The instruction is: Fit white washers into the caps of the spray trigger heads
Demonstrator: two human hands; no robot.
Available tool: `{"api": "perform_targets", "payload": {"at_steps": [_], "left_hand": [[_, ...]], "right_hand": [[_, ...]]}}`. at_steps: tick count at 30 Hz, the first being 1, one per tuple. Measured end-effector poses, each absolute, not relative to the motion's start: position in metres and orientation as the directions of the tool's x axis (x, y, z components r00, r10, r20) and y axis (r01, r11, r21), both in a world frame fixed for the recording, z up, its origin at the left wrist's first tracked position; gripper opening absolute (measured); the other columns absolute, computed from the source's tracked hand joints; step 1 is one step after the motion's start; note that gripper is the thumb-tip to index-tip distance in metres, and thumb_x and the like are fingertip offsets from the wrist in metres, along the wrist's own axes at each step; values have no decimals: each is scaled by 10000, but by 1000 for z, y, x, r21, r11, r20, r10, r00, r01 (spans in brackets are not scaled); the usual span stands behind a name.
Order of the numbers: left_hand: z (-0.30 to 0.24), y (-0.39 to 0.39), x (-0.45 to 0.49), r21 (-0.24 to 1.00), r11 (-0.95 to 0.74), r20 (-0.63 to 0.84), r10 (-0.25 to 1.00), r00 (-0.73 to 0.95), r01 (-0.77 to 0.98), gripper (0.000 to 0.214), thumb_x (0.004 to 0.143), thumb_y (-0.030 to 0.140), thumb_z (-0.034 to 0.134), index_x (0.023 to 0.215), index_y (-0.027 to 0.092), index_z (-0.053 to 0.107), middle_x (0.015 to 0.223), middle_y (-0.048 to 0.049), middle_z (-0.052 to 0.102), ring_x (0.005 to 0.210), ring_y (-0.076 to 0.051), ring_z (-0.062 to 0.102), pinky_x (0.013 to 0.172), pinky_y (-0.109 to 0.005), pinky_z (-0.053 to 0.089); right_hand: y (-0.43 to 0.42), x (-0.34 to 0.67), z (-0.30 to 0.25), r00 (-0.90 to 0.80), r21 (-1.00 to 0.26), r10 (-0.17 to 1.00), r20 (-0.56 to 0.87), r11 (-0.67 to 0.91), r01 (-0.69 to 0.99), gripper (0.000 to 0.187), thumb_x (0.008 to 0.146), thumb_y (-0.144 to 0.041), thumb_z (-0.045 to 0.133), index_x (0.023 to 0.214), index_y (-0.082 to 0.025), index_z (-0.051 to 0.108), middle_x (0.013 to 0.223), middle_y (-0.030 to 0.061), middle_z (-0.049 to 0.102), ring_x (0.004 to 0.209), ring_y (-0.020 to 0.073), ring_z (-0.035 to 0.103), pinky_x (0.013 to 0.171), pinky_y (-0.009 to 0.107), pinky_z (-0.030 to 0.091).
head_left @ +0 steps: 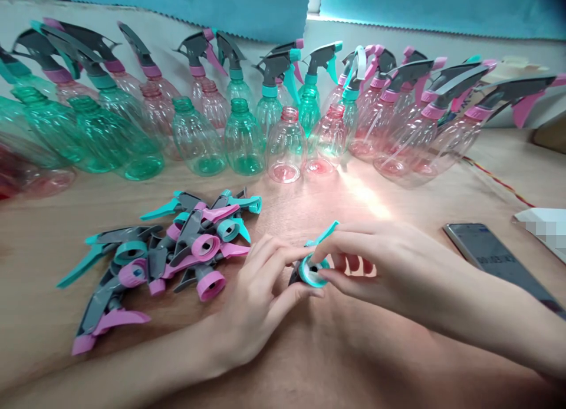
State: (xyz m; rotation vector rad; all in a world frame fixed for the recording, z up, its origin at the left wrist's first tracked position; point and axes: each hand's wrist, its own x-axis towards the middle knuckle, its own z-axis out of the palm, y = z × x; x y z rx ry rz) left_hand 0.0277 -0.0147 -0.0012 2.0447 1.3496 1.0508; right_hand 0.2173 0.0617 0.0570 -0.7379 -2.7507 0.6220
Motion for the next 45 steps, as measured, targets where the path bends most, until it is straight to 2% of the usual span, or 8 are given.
{"api": "perform_targets", "payload": {"at_steps": [4,7,12,20,28,35,39,45], "left_hand": [[-1,-15,28,715,-425,356,905,234,555,330,885,229,577,1204,252,495,944,-21,532,882,-172,498,796,-305,405],[-2,-15,29,706,-440,362,898,251,555,309,870,247,601,1167,249,518,931,-22,530,866,-173,495,781,-302,404],[-2,-15,28,712,-439,356,899,256,548,287,854,231,624,1124,244,530,917,-8,516,846,-155,484,761,-275,395],[-3,-13,28,729,-381,356,921,160,569,223,877,163,566,1086,236,541,931,-10,533,868,-164,504,766,-286,409],[-2,-14,29,684,-446,370,894,253,577,322,878,195,587,1185,260,515,929,-11,520,870,-157,491,800,-284,401],[-2,-15,27,704,-429,357,903,240,566,303,875,196,586,1167,264,539,915,-4,528,860,-157,499,780,-284,406],[-3,-14,27,722,-398,338,916,213,565,328,889,174,557,1200,274,522,936,-3,521,860,-149,500,748,-268,409],[-3,-10,28,730,-347,360,928,100,589,201,856,214,615,1052,227,577,909,2,527,827,-146,507,727,-264,414]], "right_hand": [[63,222,64,-849,-441,528,26,768,464,76,839,-255,559,843,-243,634,710,-45,638,558,88,533,505,231,325],[64,223,62,-863,-450,506,17,774,445,84,829,-250,567,875,-242,636,693,-46,627,552,87,524,497,230,312],[65,222,53,-873,-450,482,73,798,402,145,827,-312,582,945,-239,627,675,-50,603,561,88,524,489,228,294],[55,210,46,-780,-427,590,210,773,469,177,878,-320,535,934,-204,656,694,-13,641,558,102,522,522,239,329],[65,223,64,-873,-482,483,65,782,396,147,836,-224,568,932,-236,679,711,-5,669,584,124,570,548,239,379],[59,219,65,-904,-413,420,81,840,353,164,874,-177,516,978,-207,639,803,20,665,679,142,588,594,251,395],[58,214,61,-912,-396,392,118,861,319,151,905,-187,487,881,-178,636,797,30,652,672,139,579,586,254,393],[58,207,48,-791,-542,565,233,751,377,151,871,-177,548,941,-197,681,827,-6,709,690,105,618,617,218,409]]}}
